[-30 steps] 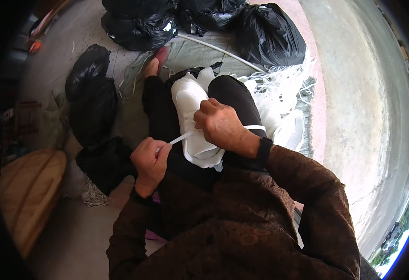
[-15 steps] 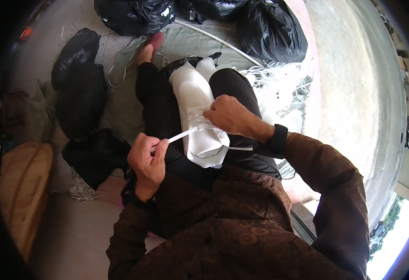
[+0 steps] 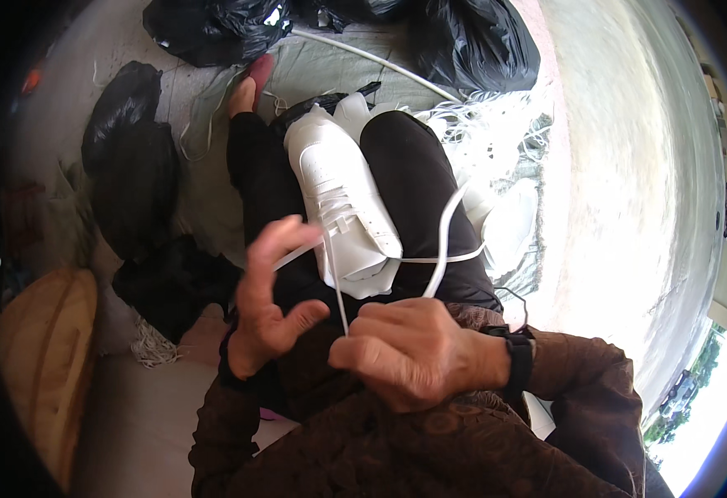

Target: The person laces a white shoe by hand, threading a white lace through the eyelets and pulling it tight. They then set the laced shoe onto a pile of other white shoes and pick up another unlaced shoe to repeat the process.

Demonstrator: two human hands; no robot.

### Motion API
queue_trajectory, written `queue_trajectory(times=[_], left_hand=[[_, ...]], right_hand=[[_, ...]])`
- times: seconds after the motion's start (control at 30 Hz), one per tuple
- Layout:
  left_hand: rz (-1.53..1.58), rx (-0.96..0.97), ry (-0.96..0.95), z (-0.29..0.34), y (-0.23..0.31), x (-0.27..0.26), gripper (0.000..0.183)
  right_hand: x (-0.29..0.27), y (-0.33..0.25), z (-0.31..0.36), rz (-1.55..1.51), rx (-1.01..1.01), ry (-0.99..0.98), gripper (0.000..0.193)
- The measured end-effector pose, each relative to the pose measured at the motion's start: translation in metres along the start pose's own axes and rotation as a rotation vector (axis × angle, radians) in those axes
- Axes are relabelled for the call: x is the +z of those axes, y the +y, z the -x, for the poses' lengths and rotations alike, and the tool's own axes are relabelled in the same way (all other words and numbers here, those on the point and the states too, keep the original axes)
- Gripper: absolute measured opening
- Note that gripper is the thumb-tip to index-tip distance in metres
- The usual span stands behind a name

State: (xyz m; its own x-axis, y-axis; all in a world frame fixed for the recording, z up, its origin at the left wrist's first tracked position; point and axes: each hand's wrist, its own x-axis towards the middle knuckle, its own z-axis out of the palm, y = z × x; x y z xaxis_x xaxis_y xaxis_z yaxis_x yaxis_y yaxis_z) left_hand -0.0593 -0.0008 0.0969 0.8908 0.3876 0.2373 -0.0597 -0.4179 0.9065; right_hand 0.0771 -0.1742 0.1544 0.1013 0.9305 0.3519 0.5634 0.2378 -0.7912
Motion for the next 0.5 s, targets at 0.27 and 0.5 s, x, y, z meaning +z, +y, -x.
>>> queue_trajectory(times=[0.27,0.5], left_hand=[[0.358,-0.518,0.344,0.089,-0.034,-0.196,0.026],[0.331,-0.140,-0.033,-0.008,0.026,-0.003,0.072]], right_hand=[[0.030,0.019,0.054,-0.550,0.688,0.140,0.012],[-0.011,-0.032,-0.010,-0.440,-0.092,0.178,0.012]])
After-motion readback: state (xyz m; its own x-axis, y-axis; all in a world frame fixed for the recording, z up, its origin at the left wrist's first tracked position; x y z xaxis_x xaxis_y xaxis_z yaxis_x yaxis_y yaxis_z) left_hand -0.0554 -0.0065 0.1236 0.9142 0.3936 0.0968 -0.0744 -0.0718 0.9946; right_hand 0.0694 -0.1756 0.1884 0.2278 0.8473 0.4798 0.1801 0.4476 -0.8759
